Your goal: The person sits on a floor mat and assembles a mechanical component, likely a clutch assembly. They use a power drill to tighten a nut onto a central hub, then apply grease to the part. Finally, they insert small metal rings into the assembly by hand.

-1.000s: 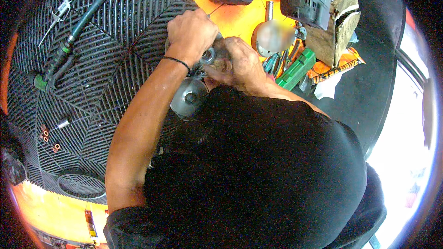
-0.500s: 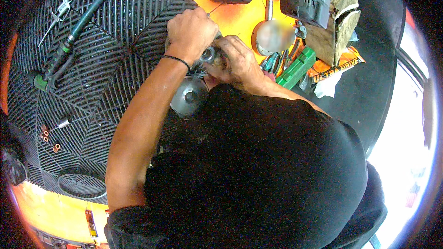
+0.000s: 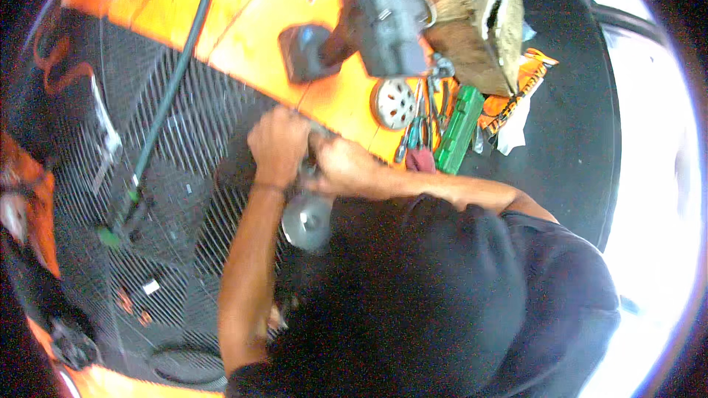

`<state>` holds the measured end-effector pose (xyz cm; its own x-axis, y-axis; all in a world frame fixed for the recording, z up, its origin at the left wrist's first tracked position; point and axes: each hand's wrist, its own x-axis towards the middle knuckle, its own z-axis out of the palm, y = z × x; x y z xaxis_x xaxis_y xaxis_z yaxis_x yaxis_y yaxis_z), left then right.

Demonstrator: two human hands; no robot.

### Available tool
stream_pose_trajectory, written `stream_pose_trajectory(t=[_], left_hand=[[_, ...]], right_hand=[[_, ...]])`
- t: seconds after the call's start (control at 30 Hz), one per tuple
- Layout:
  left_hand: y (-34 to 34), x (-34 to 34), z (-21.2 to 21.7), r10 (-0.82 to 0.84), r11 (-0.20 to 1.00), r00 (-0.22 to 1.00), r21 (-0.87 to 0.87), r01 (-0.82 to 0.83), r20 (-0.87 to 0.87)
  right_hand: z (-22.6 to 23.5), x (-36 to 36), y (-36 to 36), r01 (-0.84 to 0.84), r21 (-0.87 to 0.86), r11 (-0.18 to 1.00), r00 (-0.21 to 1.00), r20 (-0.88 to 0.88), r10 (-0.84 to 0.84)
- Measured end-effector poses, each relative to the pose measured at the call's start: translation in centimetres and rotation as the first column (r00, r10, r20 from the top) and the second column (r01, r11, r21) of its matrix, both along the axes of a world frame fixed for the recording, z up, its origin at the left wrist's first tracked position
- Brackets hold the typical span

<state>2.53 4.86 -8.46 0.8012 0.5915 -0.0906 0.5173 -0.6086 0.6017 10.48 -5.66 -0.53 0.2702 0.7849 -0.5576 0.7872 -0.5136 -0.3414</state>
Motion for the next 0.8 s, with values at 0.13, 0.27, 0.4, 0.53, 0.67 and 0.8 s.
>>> stream_pose_trajectory(t=[0.13,0.27,0.4,0.53,0.67,0.8], left_hand=[[0.6,0.6,1.7,0.175,0.944,0.971,-0.252,-0.212,-0.16],[0.6,0.9,2.2,0.174,0.945,0.957,-0.235,-0.229,-0.232],[0.1,0.7,1.5,0.185,0.955,0.975,-0.212,-0.208,-0.124],[0.7,0.4,1.9,0.136,0.96,0.97,-0.217,-0.179,-0.203],[1.1,0.4,2.4,0.133,0.954,0.975,-0.243,-0.174,-0.176],[1.0,0.9,2.1,0.146,0.933,0.966,-0.295,-0.206,-0.212]], right_hand=[[1.5,0.6,0.7,0.001,0.073,0.997,0.997,-0.08,0.005],[-0.7,2.1,-1.5,0.019,0.115,0.993,0.991,-0.134,-0.003],[1.4,9.0,-2.9,0.121,0.491,0.863,0.963,0.153,-0.222],[-1.2,25.3,4.0,0.123,0.797,0.591,0.787,0.285,-0.548],[-2.6,38.0,11.0,0.142,0.683,0.716,0.654,0.478,-0.586],[-6.0,43.5,15.2,0.391,0.397,0.83,0.675,0.49,-0.552]])
